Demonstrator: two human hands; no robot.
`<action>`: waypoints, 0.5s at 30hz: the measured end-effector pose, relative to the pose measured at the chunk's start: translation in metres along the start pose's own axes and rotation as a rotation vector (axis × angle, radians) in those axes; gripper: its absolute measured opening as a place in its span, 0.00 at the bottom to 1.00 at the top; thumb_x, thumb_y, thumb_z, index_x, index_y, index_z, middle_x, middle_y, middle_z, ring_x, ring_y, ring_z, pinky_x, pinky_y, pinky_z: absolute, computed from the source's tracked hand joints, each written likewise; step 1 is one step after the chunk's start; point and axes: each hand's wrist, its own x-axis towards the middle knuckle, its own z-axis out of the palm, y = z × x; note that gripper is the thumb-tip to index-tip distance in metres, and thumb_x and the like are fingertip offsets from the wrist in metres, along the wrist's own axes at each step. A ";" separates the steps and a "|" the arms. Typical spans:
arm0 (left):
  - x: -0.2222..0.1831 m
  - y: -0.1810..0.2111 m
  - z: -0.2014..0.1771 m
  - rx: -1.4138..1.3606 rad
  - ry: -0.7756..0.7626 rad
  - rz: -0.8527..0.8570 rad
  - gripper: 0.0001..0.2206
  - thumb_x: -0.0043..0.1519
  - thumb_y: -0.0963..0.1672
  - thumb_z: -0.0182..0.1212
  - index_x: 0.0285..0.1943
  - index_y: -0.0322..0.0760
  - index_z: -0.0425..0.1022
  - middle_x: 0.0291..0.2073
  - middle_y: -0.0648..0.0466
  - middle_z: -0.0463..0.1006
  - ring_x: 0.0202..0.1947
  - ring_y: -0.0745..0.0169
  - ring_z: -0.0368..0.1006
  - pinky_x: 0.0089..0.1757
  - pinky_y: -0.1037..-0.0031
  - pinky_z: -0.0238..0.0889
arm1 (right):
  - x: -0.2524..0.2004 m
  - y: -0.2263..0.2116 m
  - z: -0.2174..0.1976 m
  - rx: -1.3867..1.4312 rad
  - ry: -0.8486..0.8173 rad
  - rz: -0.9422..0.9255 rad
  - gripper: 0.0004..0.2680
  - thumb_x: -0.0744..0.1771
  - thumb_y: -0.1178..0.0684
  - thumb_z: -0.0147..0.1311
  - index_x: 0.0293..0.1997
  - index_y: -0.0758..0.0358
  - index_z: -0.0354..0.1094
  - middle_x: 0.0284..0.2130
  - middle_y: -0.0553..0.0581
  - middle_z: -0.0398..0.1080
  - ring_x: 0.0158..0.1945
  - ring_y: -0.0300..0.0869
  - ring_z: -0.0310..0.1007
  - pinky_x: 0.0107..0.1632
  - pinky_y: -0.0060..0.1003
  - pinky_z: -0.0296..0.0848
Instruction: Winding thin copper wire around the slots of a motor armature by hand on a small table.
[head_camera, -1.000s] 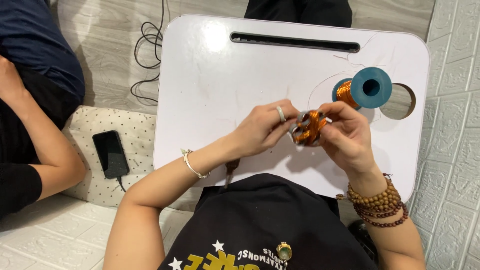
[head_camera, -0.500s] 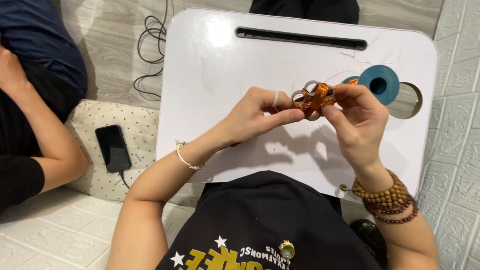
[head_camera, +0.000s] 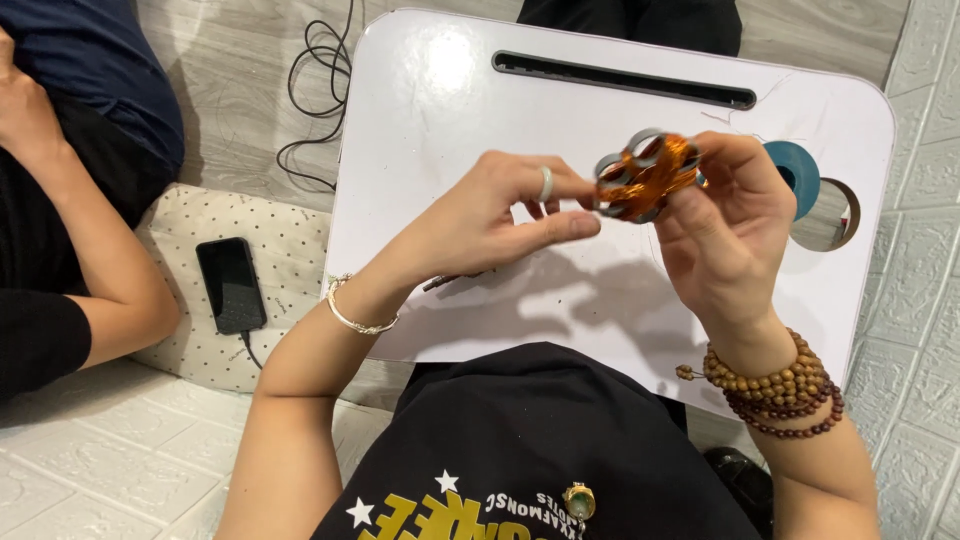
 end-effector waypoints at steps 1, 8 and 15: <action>-0.003 -0.001 -0.001 0.001 0.002 -0.001 0.14 0.62 0.47 0.60 0.48 0.31 0.80 0.35 0.48 0.83 0.27 0.66 0.73 0.27 0.83 0.63 | 0.001 0.000 -0.001 0.001 -0.002 0.000 0.11 0.70 0.60 0.51 0.60 0.62 0.60 0.52 0.55 0.67 0.54 0.36 0.72 0.63 0.30 0.78; -0.060 -0.049 0.007 0.741 0.063 -0.239 0.32 0.56 0.56 0.66 0.64 0.34 0.68 0.48 0.46 0.71 0.38 0.57 0.72 0.38 0.71 0.68 | 0.001 0.003 -0.010 0.232 -0.110 0.083 0.11 0.72 0.55 0.50 0.63 0.58 0.59 0.53 0.55 0.70 0.54 0.42 0.76 0.64 0.50 0.81; -0.049 -0.093 0.012 0.811 -0.032 -0.152 0.22 0.59 0.44 0.65 0.62 0.33 0.71 0.44 0.47 0.75 0.42 0.56 0.73 0.44 0.72 0.71 | -0.012 -0.008 -0.013 0.169 -0.088 0.070 0.10 0.71 0.55 0.51 0.60 0.61 0.62 0.49 0.57 0.72 0.49 0.41 0.79 0.54 0.42 0.86</action>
